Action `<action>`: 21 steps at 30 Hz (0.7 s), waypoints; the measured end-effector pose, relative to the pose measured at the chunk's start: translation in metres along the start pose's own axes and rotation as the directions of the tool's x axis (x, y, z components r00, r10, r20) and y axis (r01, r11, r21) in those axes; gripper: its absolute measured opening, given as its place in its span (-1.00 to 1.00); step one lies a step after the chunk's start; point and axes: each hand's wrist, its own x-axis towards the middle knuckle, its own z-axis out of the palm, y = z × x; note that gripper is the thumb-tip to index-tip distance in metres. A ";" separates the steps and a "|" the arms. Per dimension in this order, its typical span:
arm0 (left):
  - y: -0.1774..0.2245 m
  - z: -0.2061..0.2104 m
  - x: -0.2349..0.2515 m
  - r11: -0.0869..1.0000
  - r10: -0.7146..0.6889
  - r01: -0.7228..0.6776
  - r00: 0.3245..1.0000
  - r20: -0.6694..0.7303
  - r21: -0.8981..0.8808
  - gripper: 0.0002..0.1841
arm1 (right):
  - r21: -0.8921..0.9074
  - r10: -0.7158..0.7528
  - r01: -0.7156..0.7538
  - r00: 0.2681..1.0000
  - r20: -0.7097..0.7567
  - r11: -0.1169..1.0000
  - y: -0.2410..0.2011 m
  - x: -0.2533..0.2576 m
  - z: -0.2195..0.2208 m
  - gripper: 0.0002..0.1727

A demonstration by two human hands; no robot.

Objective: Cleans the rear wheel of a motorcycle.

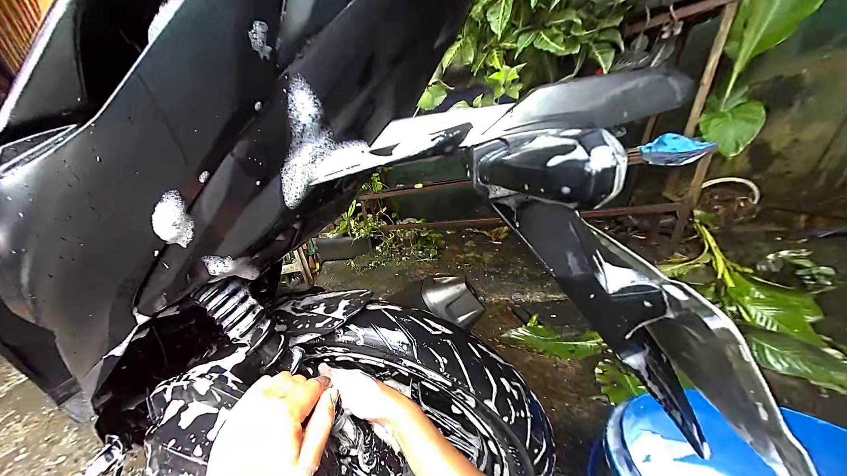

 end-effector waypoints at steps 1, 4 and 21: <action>0.000 0.001 0.000 1.000 0.000 0.000 1.000 -0.002 0.003 -0.52 | -0.035 0.014 -0.013 1.000 0.024 0.999 0.001 0.002 -0.002 -0.34; -0.001 0.002 0.000 1.000 0.005 -0.004 1.000 0.002 -0.003 -0.51 | -0.195 0.020 -0.045 0.992 -0.127 0.980 0.010 -0.022 0.010 -0.30; 0.000 0.000 0.000 1.000 0.012 -0.012 1.000 0.013 0.008 -0.54 | -0.382 0.093 -0.171 0.972 -0.214 0.908 -0.012 -0.020 0.001 -0.46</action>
